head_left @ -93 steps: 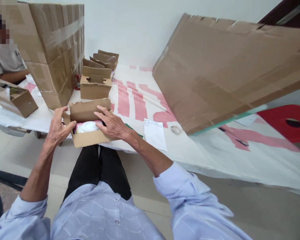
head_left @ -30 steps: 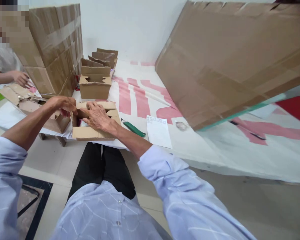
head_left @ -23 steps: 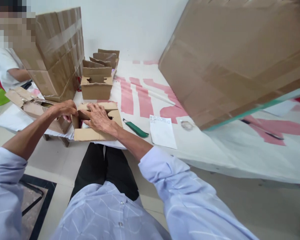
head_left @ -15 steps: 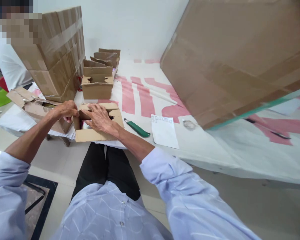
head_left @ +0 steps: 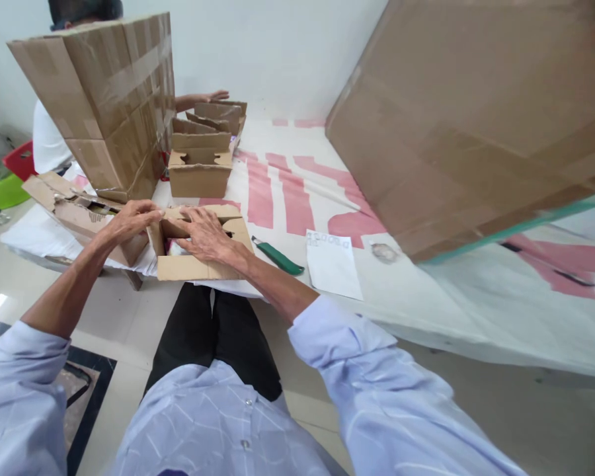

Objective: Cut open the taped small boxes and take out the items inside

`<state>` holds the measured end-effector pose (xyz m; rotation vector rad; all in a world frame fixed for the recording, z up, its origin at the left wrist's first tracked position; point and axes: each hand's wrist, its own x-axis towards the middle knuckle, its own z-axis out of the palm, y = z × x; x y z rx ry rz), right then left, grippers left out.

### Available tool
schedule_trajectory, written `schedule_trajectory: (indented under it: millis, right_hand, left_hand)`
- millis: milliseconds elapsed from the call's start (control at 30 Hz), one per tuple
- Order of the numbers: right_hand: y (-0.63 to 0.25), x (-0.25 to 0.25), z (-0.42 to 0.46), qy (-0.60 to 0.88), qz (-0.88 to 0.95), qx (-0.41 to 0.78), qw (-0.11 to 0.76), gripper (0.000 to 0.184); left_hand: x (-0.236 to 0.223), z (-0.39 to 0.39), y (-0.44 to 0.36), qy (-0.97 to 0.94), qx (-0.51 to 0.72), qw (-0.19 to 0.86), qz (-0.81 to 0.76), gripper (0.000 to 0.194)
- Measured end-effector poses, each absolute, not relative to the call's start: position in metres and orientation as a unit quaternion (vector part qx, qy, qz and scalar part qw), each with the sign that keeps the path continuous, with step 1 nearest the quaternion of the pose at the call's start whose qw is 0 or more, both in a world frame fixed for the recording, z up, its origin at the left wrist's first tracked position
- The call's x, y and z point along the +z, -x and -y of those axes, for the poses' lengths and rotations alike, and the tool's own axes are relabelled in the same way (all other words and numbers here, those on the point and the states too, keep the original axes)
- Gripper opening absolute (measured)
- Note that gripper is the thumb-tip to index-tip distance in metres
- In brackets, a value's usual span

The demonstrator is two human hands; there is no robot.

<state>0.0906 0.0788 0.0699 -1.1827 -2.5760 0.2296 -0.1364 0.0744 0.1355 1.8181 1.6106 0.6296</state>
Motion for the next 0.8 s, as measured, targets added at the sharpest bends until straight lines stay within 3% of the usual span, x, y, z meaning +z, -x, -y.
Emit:
schedule_trajectory:
  millis: [200,300,400,500,667,800]
  right_hand:
    - [-0.107,0.078,-0.074,0.364,0.909,0.087,0.186,0.043]
    - [-0.11,0.088,-0.056,0.333,0.914,0.111,0.202,0.039]
    - [-0.111,0.091,-0.039,0.316,0.92,0.181,0.143,0.034]
    - [-0.115,0.086,-0.031,0.333,0.906,0.236,0.113,0.038]
    - [-0.126,0.078,-0.03,0.318,0.895,0.27,0.158,0.04]
    - [-0.134,0.074,-0.031,0.308,0.889,0.287,0.178,0.039]
  left_hand:
    - [0.12,-0.05,0.166,-0.717,0.301,0.475,-0.412,0.066]
    - [0.11,-0.05,0.164,-0.737,0.307,0.414,-0.438,0.066]
    - [0.1,-0.055,0.15,-0.743,0.335,0.324,-0.48,0.061]
    - [0.091,-0.056,0.135,-0.732,0.367,0.302,-0.488,0.079]
    - [0.073,-0.05,0.135,-0.72,0.363,0.381,-0.453,0.096]
    - [0.065,-0.05,0.143,-0.714,0.366,0.441,-0.403,0.086]
